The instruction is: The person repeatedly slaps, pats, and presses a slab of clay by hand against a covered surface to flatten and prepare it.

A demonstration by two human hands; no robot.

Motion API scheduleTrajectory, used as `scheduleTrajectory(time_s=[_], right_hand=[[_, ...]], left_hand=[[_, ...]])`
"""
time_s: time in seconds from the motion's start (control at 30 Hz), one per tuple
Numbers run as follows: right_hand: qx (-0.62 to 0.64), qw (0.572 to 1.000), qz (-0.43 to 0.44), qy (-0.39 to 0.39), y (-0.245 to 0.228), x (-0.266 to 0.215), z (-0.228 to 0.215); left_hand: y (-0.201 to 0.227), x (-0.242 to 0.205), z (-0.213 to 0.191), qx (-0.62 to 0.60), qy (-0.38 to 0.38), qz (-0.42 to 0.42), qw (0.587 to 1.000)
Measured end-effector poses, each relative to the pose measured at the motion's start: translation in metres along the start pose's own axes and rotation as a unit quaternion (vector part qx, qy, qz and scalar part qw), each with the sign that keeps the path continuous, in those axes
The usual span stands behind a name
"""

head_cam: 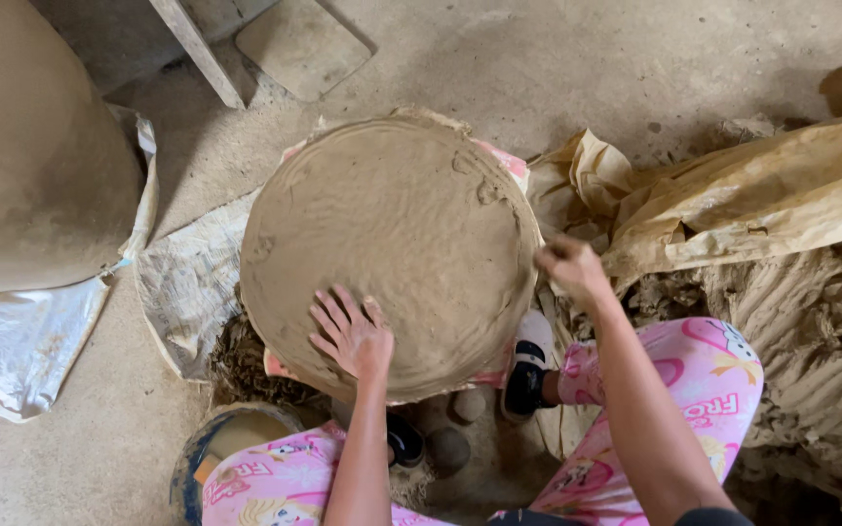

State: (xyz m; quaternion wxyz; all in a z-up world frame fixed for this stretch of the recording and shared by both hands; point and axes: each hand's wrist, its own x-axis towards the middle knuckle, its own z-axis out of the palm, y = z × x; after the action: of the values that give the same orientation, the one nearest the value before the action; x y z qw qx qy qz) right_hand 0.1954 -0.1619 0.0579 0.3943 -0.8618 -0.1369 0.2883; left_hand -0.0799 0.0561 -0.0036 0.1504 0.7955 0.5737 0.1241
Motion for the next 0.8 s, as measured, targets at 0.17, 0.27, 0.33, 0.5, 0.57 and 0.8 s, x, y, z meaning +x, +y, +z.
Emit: scheduleTrajectory(time_s=[0.17, 0.27, 0.33, 0.5, 0.57, 0.8], right_hand=[[-0.173, 0.923, -0.324, 0.113, -0.064, 0.103, 0.007], [-0.286, 0.871, -0.394, 0.072, -0.079, 0.160, 0.031], [-0.317, 0.799, -0.496, 0.126, -0.076, 0.182, 0.043], [-0.262, 0.854, -0.425, 0.146, -0.021, 0.150, 0.049], [-0.251, 0.856, -0.420, 0.164, -0.019, 0.130, 0.044], [-0.222, 0.875, -0.364, 0.232, -0.004, 0.050, 0.070]], left_hand=[[-0.011, 0.032, -0.015, -0.027, 0.029, 0.048, 0.998], [-0.023, 0.056, -0.021, 0.107, -0.005, 0.168, 0.980], [-0.028, 0.064, -0.019, 0.137, -0.034, 0.202, 0.969], [-0.032, 0.034, 0.006, 0.074, -0.017, 0.130, 0.989], [-0.022, 0.028, 0.013, 0.074, 0.001, 0.113, 0.991], [-0.004, 0.008, 0.011, 0.056, 0.021, 0.063, 0.996]])
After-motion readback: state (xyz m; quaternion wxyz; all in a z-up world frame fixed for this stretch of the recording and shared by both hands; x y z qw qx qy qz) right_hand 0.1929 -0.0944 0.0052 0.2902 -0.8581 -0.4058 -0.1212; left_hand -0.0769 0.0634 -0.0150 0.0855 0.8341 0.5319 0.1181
